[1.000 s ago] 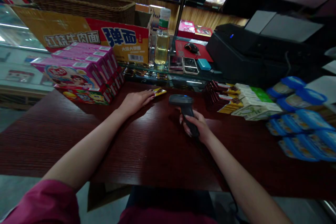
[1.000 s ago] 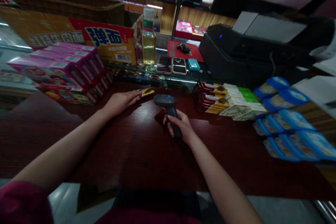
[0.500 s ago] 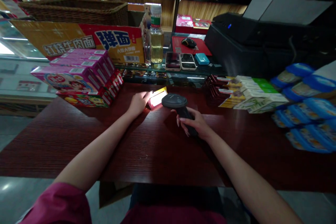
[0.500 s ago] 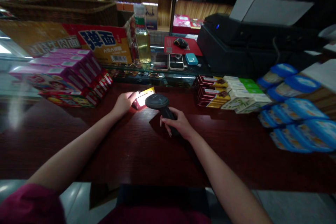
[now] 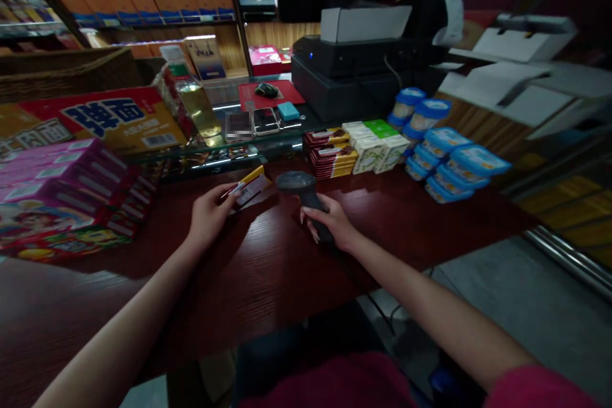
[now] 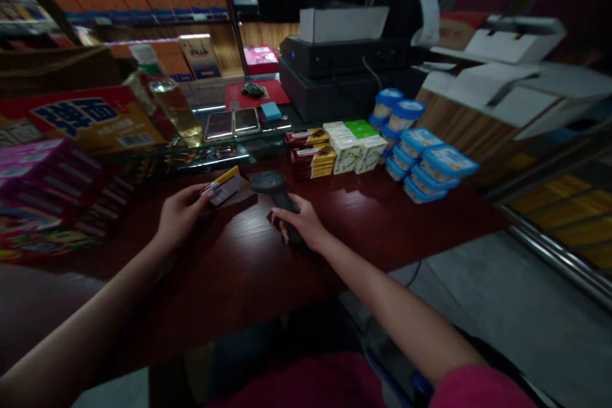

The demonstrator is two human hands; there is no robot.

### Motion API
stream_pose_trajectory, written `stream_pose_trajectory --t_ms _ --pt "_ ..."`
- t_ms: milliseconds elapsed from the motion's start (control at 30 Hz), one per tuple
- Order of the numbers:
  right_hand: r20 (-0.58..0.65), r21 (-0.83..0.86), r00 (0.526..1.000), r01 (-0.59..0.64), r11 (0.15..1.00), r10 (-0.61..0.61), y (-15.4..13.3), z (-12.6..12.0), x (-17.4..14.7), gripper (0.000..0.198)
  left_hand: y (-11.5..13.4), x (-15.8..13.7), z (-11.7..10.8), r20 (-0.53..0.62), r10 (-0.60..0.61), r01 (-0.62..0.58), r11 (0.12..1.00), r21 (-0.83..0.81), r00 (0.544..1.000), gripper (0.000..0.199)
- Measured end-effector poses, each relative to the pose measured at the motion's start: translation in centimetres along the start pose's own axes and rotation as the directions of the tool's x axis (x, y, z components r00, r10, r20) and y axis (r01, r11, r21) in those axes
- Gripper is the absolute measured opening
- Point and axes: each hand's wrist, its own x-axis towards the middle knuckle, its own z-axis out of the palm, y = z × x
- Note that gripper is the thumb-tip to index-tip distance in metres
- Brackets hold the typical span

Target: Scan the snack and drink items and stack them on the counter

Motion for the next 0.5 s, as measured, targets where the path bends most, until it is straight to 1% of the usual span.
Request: stream_pose_trajectory --t_ms 67,100,133,200,267,367,500 --pt "-0.069 -0.007 0.997 0.025 1.000 -0.025 -0.6 -1.9 -1.8 0.042 2.5 0.4 2.3 -0.032 0.125 -0.126 0.992 -0.025 0.992 0.036" --pt "-0.106 -0.016 0.993 0.043 0.999 -0.044 -1.0 -2.9 -2.6 0.041 3.8 0.8 3.5 -0.038 0.197 -0.198 0.980 -0.030 0.980 0.033" --pt "-0.144 -0.026 0.987 0.064 0.998 -0.067 -1.3 -3.8 -3.4 0.040 5.1 1.3 4.8 -0.032 0.273 -0.274 0.961 -0.023 0.961 0.030" --pt "-0.210 -0.050 0.972 0.097 0.994 -0.105 -2.0 -5.6 -4.7 0.038 7.5 2.7 7.5 0.008 0.416 -0.416 0.909 0.025 0.909 0.028" --pt "-0.257 -0.079 0.957 0.115 0.990 -0.131 -2.6 -7.2 -5.9 0.035 9.3 4.0 10.0 0.065 0.513 -0.517 0.849 0.111 0.856 0.029" --pt "-0.299 -0.088 0.944 0.119 0.989 -0.140 -3.1 -9.1 -7.3 0.032 10.9 5.4 13.4 0.158 0.579 -0.600 0.761 0.246 0.800 0.032" --pt "-0.327 0.008 0.939 0.117 0.993 -0.108 -3.0 -10.2 -7.9 0.033 11.0 5.9 16.8 0.271 0.614 -0.671 0.661 0.336 0.741 0.038"
